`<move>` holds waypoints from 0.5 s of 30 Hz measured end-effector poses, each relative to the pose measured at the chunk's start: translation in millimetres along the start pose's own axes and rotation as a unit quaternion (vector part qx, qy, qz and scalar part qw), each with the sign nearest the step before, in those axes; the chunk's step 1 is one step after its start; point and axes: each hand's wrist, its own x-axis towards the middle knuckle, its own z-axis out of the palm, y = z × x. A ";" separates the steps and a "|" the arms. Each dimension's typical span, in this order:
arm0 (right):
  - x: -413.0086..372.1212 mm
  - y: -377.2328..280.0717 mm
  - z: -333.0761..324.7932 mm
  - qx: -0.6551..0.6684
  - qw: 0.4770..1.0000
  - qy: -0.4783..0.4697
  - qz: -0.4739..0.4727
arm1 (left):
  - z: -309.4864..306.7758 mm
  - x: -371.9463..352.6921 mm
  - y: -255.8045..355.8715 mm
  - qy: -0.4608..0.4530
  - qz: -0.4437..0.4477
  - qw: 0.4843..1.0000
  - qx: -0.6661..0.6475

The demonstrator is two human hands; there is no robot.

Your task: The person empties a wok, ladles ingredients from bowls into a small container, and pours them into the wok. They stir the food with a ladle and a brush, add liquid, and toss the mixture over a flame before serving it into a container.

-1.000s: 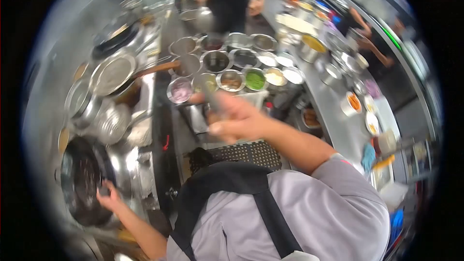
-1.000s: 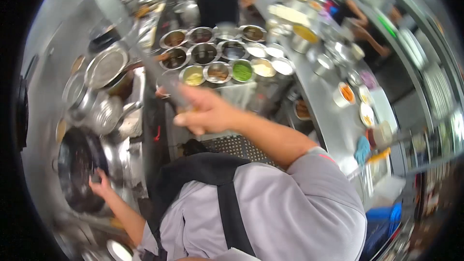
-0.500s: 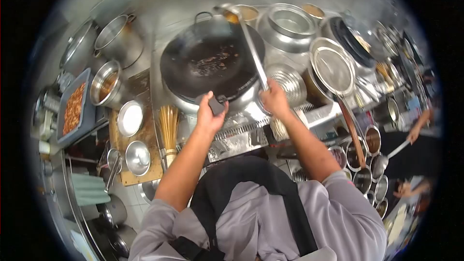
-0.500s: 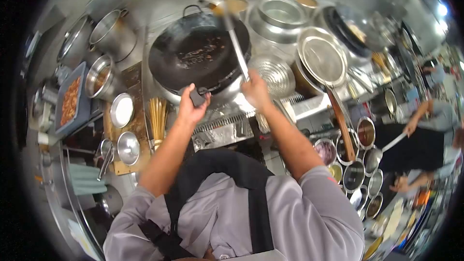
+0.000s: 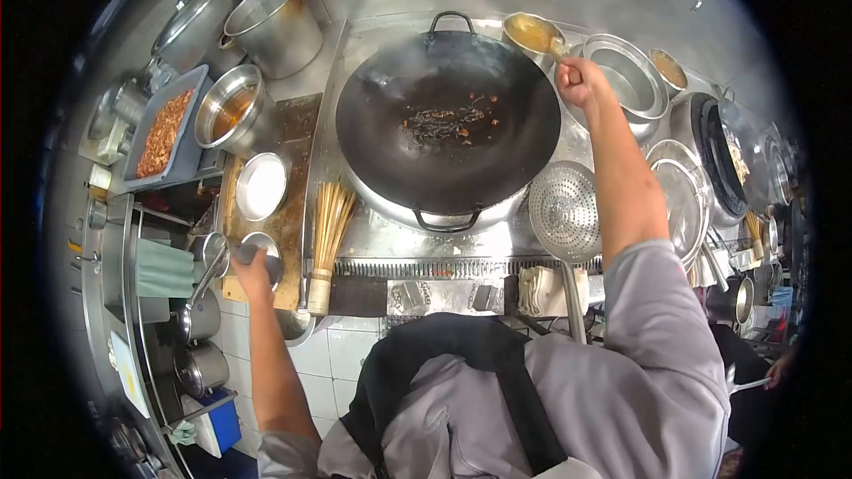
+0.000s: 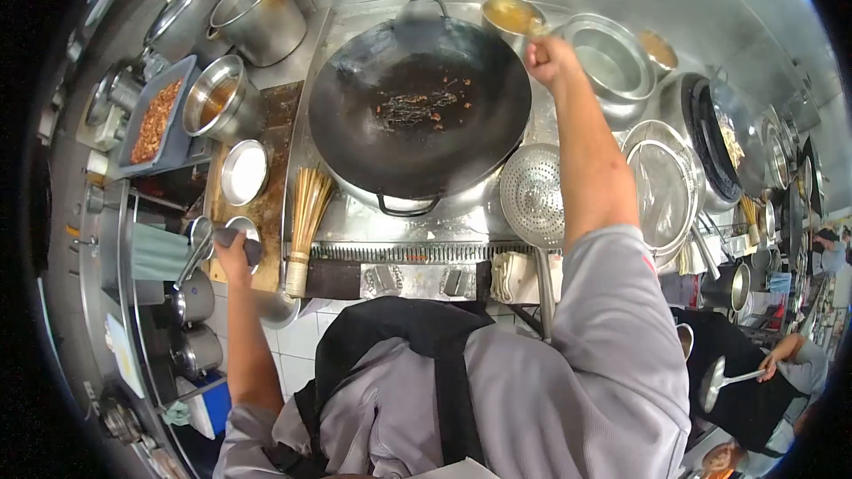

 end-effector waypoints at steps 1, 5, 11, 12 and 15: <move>-4.2 0.0 -7.1 0.006 1.000 0.021 0.013 | -9.8 9.5 -10.6 0.041 0.040 0.992 0.109; -23.8 12.1 -34.7 -0.476 0.866 0.018 -0.153 | -25.4 37.2 -50.3 0.019 0.123 0.906 0.404; -116.3 -25.6 -77.1 -0.538 0.793 0.172 -0.228 | -3.6 37.7 -50.1 -0.030 0.025 0.851 0.524; -126.7 -33.3 -87.3 -0.620 0.713 0.212 -0.251 | -1.0 35.0 -47.0 -0.025 0.029 0.856 0.516; -126.4 -51.1 -124.3 -0.709 0.587 0.250 -0.302 | 0.6 45.1 -58.6 -0.021 0.037 0.851 0.523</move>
